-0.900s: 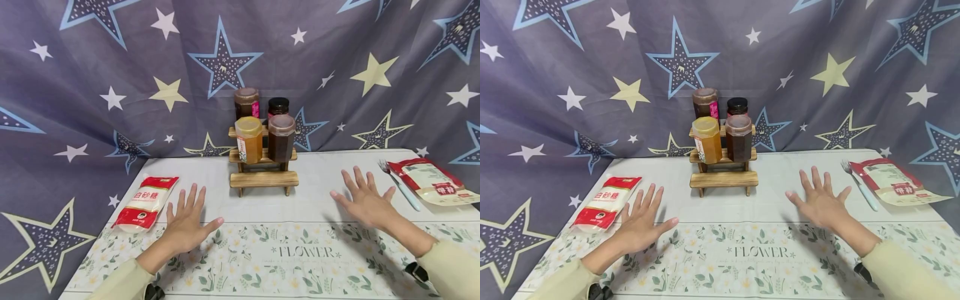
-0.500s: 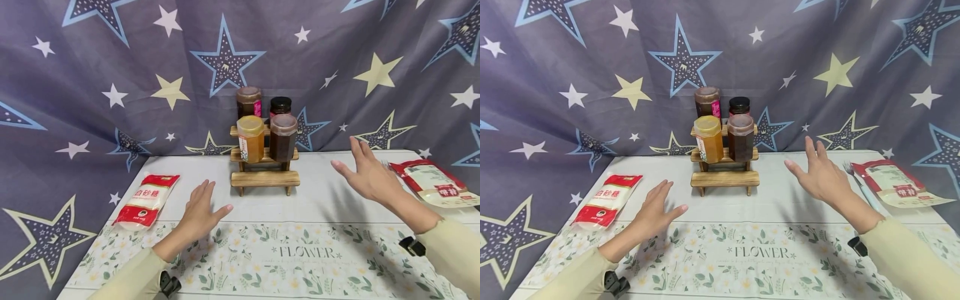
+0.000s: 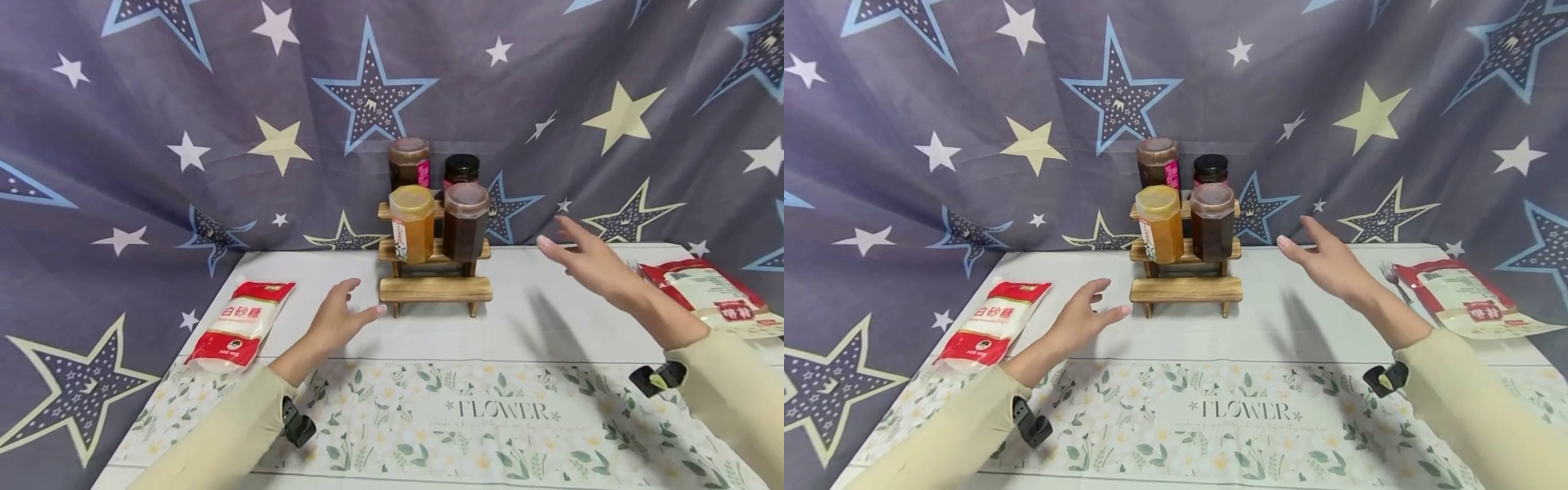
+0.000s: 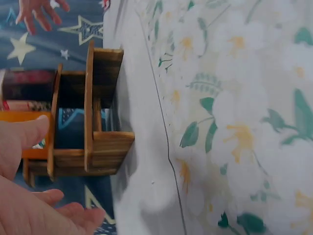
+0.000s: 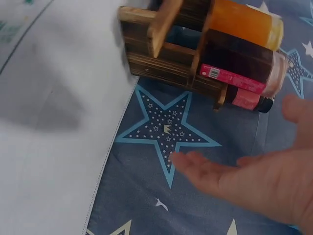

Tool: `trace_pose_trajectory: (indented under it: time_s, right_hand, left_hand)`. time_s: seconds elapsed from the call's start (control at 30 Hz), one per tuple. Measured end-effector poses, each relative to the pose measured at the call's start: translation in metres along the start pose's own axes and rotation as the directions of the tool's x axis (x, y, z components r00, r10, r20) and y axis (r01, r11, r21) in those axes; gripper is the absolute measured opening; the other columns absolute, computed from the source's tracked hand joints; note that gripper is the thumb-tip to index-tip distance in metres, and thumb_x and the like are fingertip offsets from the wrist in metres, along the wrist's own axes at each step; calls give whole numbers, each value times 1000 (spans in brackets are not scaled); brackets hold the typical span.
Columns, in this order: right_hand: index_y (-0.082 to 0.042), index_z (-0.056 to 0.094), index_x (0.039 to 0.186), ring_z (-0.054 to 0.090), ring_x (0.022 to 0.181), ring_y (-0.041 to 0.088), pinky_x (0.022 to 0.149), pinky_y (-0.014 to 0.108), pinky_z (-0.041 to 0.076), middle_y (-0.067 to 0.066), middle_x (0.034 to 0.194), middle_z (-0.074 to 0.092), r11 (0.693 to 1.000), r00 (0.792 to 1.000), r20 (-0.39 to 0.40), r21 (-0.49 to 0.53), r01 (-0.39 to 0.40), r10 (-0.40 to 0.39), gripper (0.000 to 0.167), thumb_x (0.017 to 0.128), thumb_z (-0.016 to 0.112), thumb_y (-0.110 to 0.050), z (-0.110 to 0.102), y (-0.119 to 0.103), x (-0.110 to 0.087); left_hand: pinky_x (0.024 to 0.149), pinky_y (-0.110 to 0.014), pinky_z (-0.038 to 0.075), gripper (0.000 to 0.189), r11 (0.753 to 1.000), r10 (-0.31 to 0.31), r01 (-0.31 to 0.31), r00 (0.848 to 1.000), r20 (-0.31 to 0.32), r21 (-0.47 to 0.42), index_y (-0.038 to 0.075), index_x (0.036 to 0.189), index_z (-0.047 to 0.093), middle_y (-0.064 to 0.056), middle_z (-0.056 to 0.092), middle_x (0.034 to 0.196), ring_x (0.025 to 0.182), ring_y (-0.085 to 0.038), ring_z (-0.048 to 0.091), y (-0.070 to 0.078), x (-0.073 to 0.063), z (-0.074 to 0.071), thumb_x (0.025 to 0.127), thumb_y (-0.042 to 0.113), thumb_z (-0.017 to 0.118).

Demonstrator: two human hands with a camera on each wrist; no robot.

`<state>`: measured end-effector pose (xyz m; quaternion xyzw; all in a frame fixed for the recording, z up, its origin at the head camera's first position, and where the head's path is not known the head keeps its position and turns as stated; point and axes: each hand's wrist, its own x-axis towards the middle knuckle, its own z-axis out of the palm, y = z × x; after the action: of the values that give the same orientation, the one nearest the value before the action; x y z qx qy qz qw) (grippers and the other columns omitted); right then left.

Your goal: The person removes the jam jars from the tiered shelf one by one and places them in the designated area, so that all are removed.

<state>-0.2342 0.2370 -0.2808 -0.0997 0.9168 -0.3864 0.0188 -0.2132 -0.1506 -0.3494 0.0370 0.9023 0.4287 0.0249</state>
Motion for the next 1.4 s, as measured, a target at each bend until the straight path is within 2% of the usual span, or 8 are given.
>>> trace_pose_trajectory:
  time_s: [0.1,0.23,0.43,0.67,0.87,1.03,1.13,1.4]
  right_hand:
    - [-10,-1,155,23,139,46,107,63,35,29,155,14,990,998,55,138,-25,18,83,99,46,-49,-4,-4,7]
    - [-11,2,155,23,140,41,109,61,34,26,156,16,979,999,47,202,-35,26,84,97,49,-50,-6,-9,17]
    - [-9,9,155,29,138,37,111,56,35,24,153,24,960,1000,3,280,-13,12,82,96,52,-48,-6,-14,31]
    - [-10,13,155,28,139,34,113,53,33,21,154,24,912,1000,-18,410,-3,12,82,95,56,-46,-5,-14,49]
    - [-15,15,155,27,141,32,113,54,32,18,156,24,913,1000,-21,407,3,7,83,93,58,-49,-5,-25,67]
    - [-16,17,155,28,141,31,114,54,32,17,155,25,916,999,-37,402,16,-1,81,93,58,-47,-7,-40,81]
    - [-16,17,155,29,140,31,114,54,32,17,155,26,915,999,-48,402,28,-10,80,93,59,-46,-6,-46,90]
    - [-16,19,155,29,140,30,114,57,30,16,156,23,905,999,-30,423,33,-22,80,93,62,-42,2,-56,112]
  left_hand:
    - [108,-49,42,74,990,-50,49,999,1,-134,3,146,34,-20,35,149,134,-37,37,-2,10,2,88,29,72]
    - [106,-47,44,71,968,-80,77,997,-4,-238,5,145,36,-19,37,148,133,-36,39,-9,20,7,87,24,73]
    - [106,-46,44,70,962,-61,55,998,-16,-267,3,143,38,-21,41,145,131,-36,41,-15,26,14,85,20,74]
    - [106,-46,45,72,955,-69,63,998,-10,-288,4,143,39,-22,43,143,130,-37,42,-15,30,18,84,19,76]
    - [101,-46,49,72,933,-96,94,995,14,-348,4,144,38,-22,43,142,130,-37,42,-19,37,24,84,18,76]
    - [98,-45,51,74,919,-91,82,996,-4,-387,3,143,39,-21,47,137,126,-37,46,-18,40,31,82,16,77]
    - [96,-42,52,74,909,-85,70,996,-16,-411,2,143,39,-23,50,132,120,-36,50,-18,42,35,81,14,78]
    - [85,-32,58,71,875,-122,105,992,-6,-472,4,142,41,-22,54,122,108,-31,57,-20,43,42,81,9,77]
